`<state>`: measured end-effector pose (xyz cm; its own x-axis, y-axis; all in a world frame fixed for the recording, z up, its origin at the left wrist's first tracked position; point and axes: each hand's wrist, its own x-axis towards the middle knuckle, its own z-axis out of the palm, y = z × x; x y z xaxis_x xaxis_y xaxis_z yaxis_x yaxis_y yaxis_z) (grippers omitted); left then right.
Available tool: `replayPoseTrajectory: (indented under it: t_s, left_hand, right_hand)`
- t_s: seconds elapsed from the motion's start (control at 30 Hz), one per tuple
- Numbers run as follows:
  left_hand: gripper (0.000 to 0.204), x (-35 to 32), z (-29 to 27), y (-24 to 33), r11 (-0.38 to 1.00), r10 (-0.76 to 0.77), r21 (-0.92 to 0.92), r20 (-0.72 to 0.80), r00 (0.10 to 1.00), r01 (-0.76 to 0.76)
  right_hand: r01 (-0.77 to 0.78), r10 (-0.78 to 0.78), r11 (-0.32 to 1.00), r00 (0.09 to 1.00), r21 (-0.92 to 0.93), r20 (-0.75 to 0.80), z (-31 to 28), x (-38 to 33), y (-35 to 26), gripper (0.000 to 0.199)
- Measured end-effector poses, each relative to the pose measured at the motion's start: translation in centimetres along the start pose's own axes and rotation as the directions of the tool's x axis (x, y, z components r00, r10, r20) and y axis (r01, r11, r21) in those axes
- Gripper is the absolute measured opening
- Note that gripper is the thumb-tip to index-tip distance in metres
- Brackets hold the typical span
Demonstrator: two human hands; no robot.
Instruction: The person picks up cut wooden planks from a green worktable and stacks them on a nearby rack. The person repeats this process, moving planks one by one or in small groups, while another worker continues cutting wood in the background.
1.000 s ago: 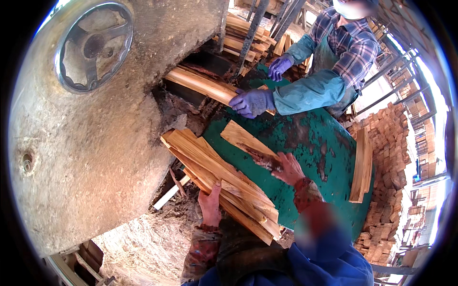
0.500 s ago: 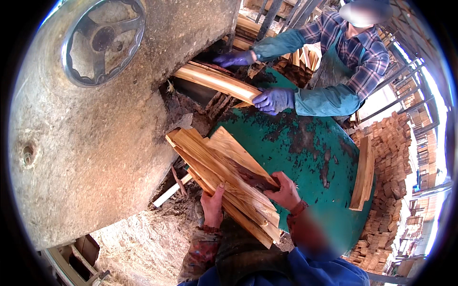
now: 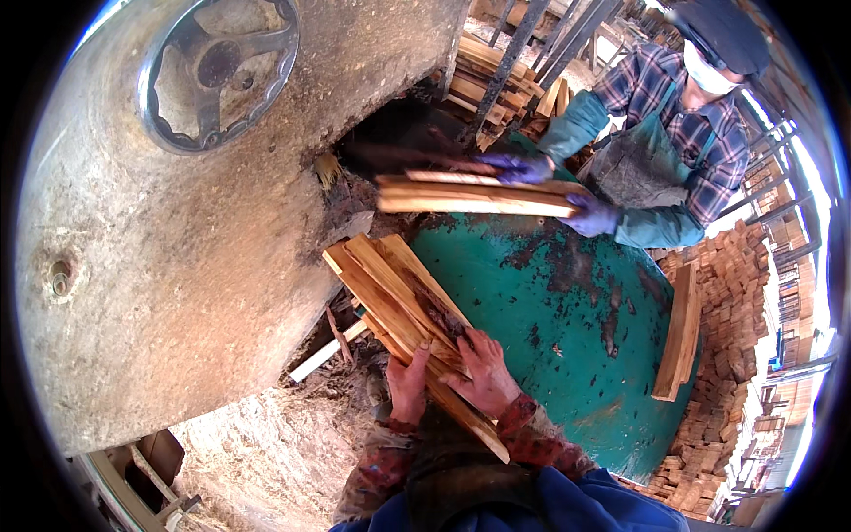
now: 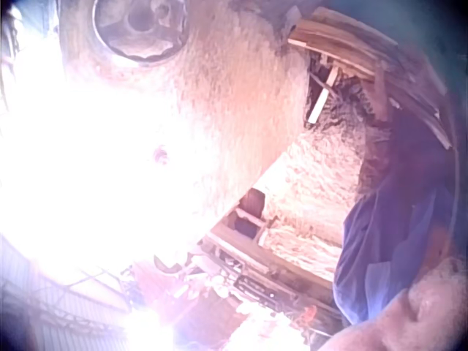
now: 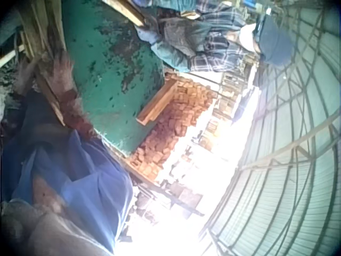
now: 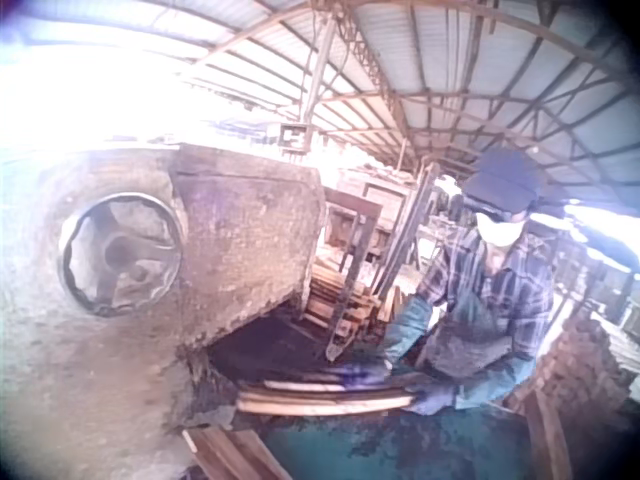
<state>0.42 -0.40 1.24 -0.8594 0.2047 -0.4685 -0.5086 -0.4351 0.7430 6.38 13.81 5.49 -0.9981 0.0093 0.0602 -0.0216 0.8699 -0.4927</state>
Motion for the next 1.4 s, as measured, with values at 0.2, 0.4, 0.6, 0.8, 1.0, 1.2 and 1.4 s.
replayPoseTrajectory:
  t_s: [0.2, 0.4, 0.6, 0.8, 1.0, 1.2, 1.4]
  left_hand:
    - [0.046, -0.1, 0.0, -0.6, 0.991, 0.078, 0.107, 0.032, 0.996, -0.081]
    - [0.049, -0.1, 0.1, -0.6, 0.971, 0.076, 0.229, -0.029, 0.997, -0.068]
    - [0.049, -0.2, 0.4, -0.6, 0.976, 0.072, 0.21, -0.037, 0.997, -0.062]
    - [0.047, -0.1, -0.4, -0.9, 0.982, 0.066, 0.179, -0.045, 0.997, -0.057]
    - [0.052, -0.1, 0.5, -1.0, 0.993, 0.063, 0.101, -0.012, 0.998, -0.061]
    - [0.052, 0.1, -0.5, -1.4, 0.993, 0.029, 0.12, -0.06, 0.998, -0.021]
    - [0.048, 0.0, -0.2, -1.2, 0.991, 0.05, 0.126, -0.066, 0.997, -0.041]
  right_hand:
    - [-0.024, 0.03, 0.996, 0.997, -0.09, 0.072, 1.0, -0.6, -0.9, 0.072]
    - [-0.029, 0.04, 0.995, 0.994, -0.097, 0.106, 0.0, 0.2, -0.8, 0.07]
    - [-0.049, 0.034, 0.987, 0.995, 0.154, 0.098, -1.3, 0.7, 1.8, 0.07]
    - [-0.027, 0.013, 0.972, 0.998, -0.234, -0.063, -7.8, 6.7, 7.7, 0.081]
    - [0.037, -0.023, 0.897, 0.999, -0.44, 0.038, -9.5, 12.9, 15.2, 0.099]
    - [-0.093, 0.066, 0.943, 0.993, -0.32, -0.093, -10.5, 13.9, 18.8, 0.097]
    - [-0.065, 0.223, 0.796, 0.956, -0.602, 0.191, -10.6, 13.6, 22.8, 0.073]
